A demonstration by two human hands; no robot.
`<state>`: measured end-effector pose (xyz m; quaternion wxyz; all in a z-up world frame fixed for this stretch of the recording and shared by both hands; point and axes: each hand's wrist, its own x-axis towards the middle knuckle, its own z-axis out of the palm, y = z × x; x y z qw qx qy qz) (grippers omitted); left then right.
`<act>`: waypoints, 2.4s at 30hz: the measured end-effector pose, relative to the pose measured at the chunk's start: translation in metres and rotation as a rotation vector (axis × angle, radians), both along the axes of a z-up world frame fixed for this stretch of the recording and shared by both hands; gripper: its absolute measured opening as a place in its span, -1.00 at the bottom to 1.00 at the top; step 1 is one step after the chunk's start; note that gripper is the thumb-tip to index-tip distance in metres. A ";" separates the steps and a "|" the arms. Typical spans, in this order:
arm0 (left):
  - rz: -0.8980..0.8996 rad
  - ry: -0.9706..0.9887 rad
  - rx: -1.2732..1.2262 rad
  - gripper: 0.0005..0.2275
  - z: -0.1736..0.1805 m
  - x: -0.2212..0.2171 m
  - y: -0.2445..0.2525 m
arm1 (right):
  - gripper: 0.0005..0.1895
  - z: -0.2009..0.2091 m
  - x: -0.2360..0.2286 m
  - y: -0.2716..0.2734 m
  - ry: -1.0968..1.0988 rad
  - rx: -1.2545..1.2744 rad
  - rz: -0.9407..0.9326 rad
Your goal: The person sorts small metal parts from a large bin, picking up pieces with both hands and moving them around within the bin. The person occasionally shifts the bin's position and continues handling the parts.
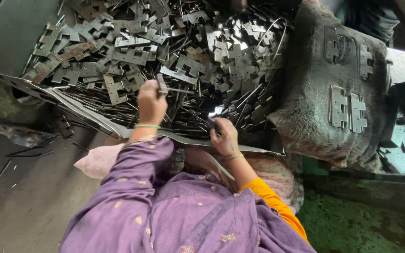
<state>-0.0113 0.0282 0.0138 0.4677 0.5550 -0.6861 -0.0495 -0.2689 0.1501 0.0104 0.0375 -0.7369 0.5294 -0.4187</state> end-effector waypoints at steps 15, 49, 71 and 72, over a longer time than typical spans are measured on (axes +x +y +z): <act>-0.451 2.035 0.892 -0.83 0.000 -0.010 0.058 | -0.61 -0.006 -0.043 0.001 -1.239 0.642 0.063; 0.235 -0.116 0.121 -0.49 -0.131 0.134 0.039 | -0.94 0.075 -0.145 -0.002 0.377 -0.104 -0.444; 0.229 -0.255 0.309 -0.65 -0.103 0.106 0.038 | -0.78 -0.015 -0.045 0.012 0.415 0.480 -0.235; 0.203 -0.153 0.339 -0.63 -0.102 0.113 0.042 | -0.79 -0.013 -0.043 0.014 0.389 0.468 -0.235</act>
